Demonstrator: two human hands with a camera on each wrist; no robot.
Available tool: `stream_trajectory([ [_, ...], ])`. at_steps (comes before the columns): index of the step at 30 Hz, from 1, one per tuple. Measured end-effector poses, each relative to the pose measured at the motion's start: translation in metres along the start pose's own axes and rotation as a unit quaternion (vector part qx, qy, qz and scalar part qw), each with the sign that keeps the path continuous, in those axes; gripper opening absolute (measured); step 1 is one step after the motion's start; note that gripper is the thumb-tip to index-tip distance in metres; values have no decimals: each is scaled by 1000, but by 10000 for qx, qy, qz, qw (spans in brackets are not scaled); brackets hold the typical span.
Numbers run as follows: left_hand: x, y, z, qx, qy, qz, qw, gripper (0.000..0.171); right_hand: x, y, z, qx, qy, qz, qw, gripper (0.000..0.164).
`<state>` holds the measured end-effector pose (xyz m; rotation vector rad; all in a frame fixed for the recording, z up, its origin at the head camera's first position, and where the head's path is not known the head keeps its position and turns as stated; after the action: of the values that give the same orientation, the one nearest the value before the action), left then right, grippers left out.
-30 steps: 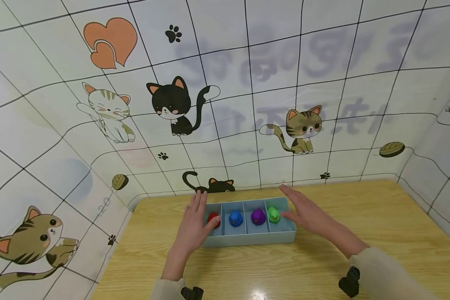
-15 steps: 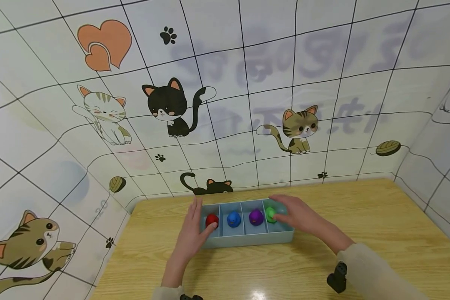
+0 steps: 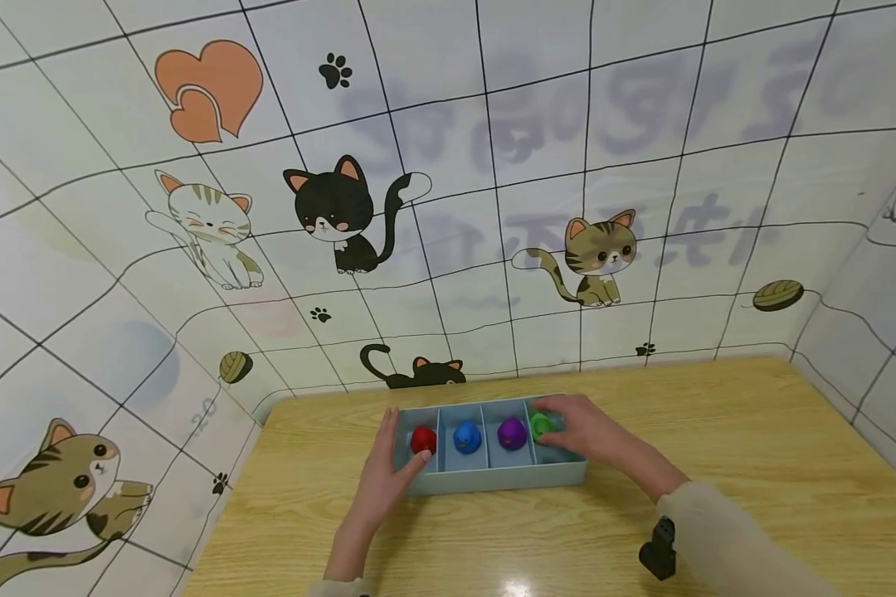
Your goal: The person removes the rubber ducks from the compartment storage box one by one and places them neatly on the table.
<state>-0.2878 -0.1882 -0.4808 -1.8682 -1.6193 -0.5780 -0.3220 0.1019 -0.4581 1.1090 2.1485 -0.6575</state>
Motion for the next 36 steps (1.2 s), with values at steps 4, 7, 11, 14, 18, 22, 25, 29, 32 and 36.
stream_trajectory([
  [4, -4, -1, 2, 80, 118, -64, 9999, 87, 1, -2, 3, -84, 476, -64, 9988, 47],
  [7, -5, 0, 4, 116, 249, -52, 9996, 88, 1, -3, 6, -127, 872, -123, 9960, 45],
  [11, -12, 1, 9, 52, 519, -224, 9984, 88, 2, -3, 8, -116, 961, -172, 9952, 42],
  [14, -18, 3, 12, -23, 645, -443, 9969, 89, 0, -3, 9, -96, 1009, -264, 9945, 40],
  [18, -22, 4, 16, -74, 695, -558, 9960, 90, -1, -3, 10, -39, 1041, -332, 9940, 39],
  [22, -24, 3, 18, -102, 735, -617, 9953, 89, 1, -3, 11, -47, 913, -282, 9954, 39],
  [25, -26, 2, 19, -156, 804, -673, 9944, 90, 2, -3, 11, -39, 840, -273, 9961, 38],
  [29, -30, 0, 22, -211, 853, -746, 9933, 92, 2, -4, 10, 77, 760, -359, 9964, 33],
  [32, -34, -1, 25, -240, 897, -820, 9923, 93, 0, -5, 9, 185, 720, -423, 9963, 30],
  [36, -36, -1, 28, -292, 1053, -862, 9903, 93, -1, -4, 9, 246, 737, -502, 9957, 28],
])
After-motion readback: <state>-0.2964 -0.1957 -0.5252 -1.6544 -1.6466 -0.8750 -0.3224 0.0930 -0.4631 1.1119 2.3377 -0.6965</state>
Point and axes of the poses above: each hand's wrist, its own y-axis away from the middle knuckle, its own z-axis out of the palm, x = y × z, the point moved 10 cm from there along -y, towards the middle knuckle, and after that the axes turned 10 degrees about -y, right-handed, at the moved point
